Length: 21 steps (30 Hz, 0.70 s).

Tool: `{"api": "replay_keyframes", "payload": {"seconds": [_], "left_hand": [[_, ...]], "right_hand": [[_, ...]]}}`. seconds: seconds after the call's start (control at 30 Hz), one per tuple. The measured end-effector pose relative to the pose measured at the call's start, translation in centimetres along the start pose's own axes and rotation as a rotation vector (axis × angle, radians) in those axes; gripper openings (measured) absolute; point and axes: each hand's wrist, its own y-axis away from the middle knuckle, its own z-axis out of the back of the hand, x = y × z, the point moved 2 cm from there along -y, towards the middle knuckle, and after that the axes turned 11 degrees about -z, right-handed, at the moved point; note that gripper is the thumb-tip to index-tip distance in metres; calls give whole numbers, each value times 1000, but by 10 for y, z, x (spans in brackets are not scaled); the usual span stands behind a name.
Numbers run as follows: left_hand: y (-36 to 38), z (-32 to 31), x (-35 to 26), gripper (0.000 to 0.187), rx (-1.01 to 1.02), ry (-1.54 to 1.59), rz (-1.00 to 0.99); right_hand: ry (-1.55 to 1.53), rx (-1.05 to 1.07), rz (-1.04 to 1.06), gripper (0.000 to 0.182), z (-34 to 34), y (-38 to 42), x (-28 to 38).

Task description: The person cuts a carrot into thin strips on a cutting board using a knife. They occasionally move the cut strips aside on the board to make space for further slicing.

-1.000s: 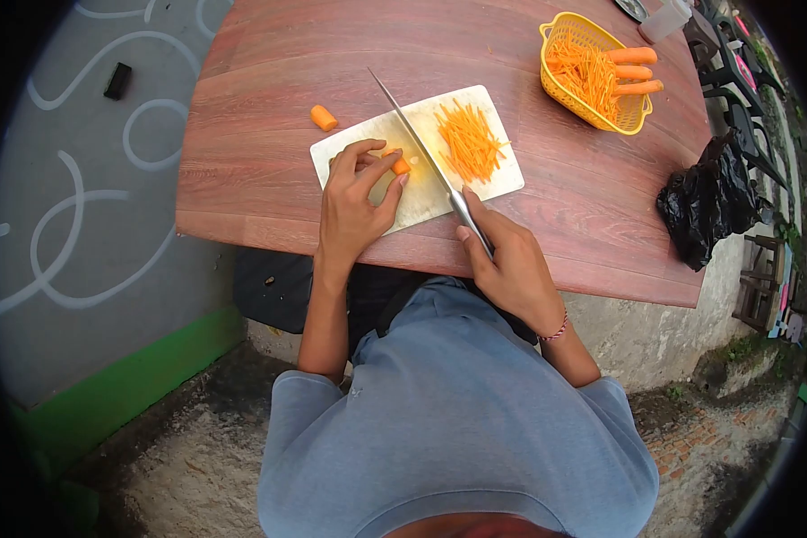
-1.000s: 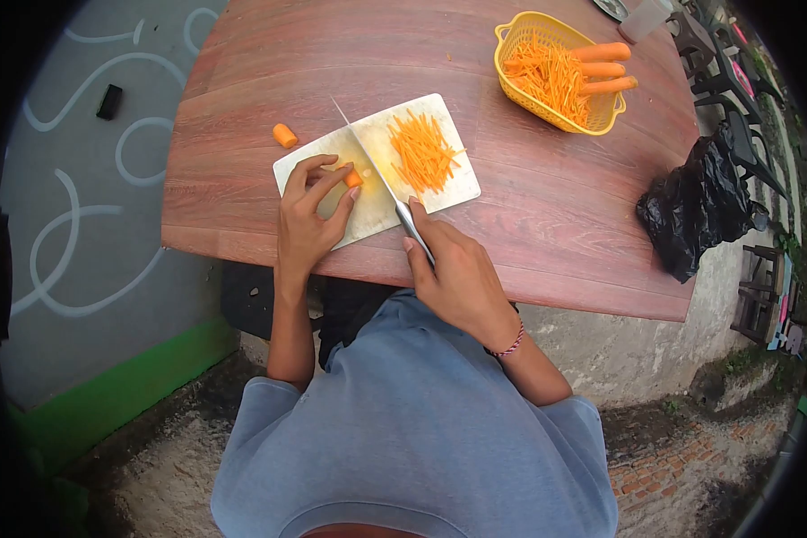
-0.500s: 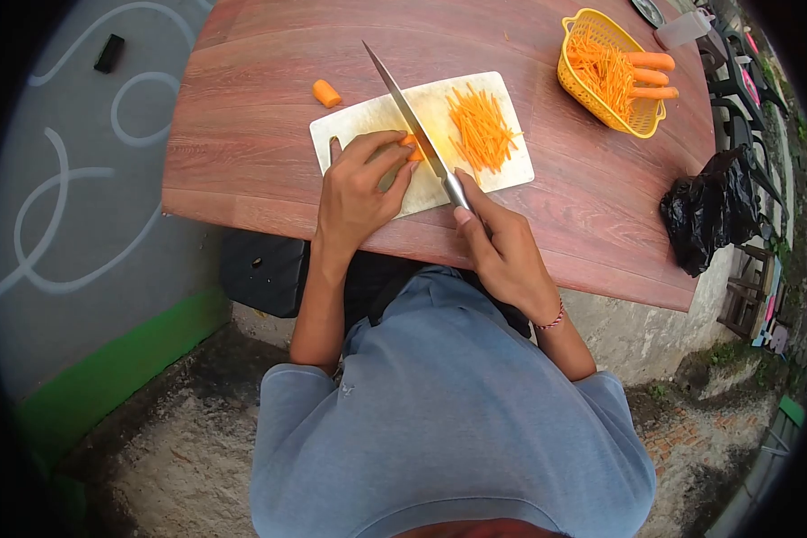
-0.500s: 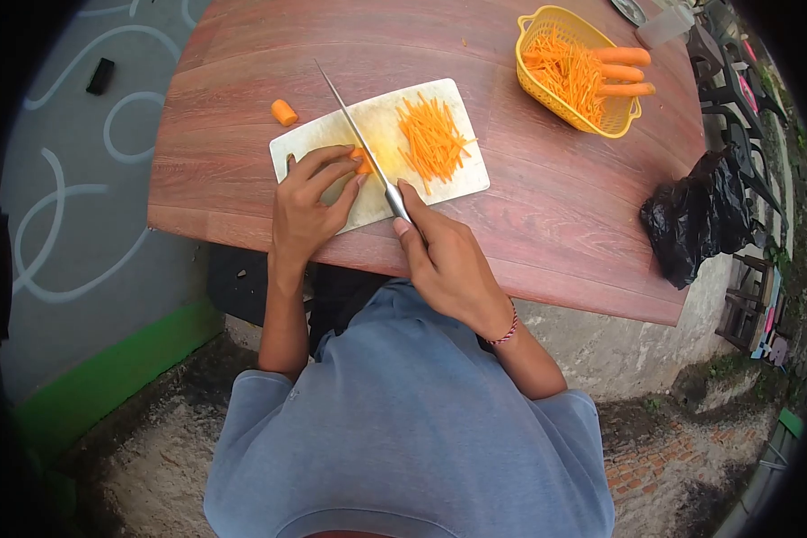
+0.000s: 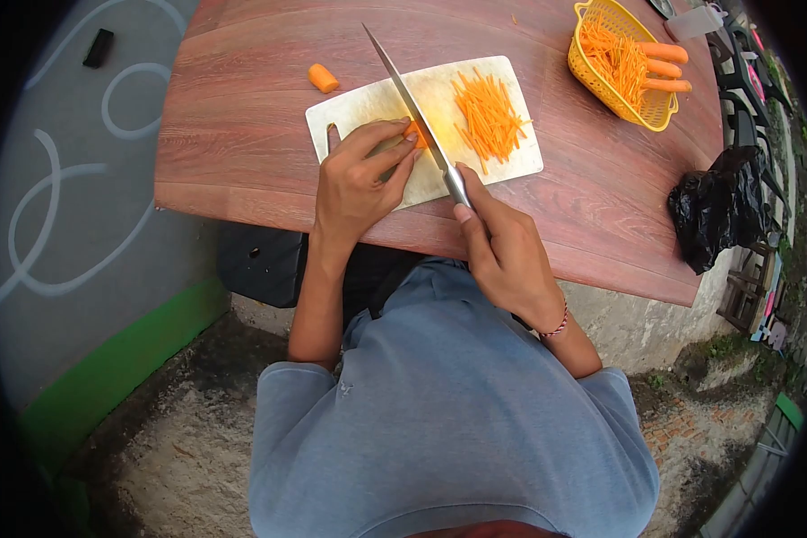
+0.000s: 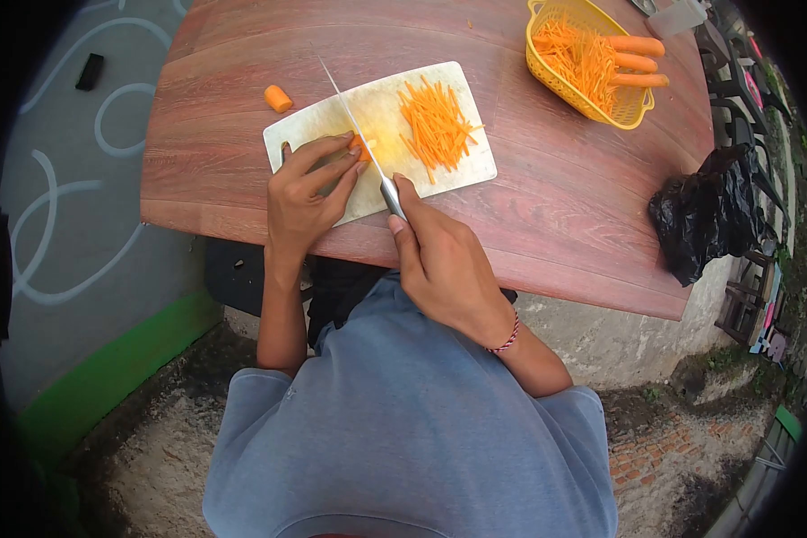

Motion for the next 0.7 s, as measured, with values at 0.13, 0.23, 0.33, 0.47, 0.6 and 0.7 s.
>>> {"api": "replay_keyframes", "payload": {"seconds": [0.13,0.23,0.33,0.47,0.6,0.7], "left_hand": [[-1,1,0,23,-2,-15,-28],[0,0,0,24,3,-10,-26],[2,-1,2,22,6,11,-8],[1,-1,3,20,11,33,11],[2,0,3,20,10,23,2],[1,0,2,21,4,17,-22]], "right_hand": [[34,-1,5,46,-2,1,7],[58,-6,-6,46,-7,2,8],[60,-16,18,47,-11,-1,5],[27,-54,12,46,-20,-10,-7],[10,-98,42,45,-22,-23,-1],[-67,-57,-42,42,-16,-36,-1]]}}
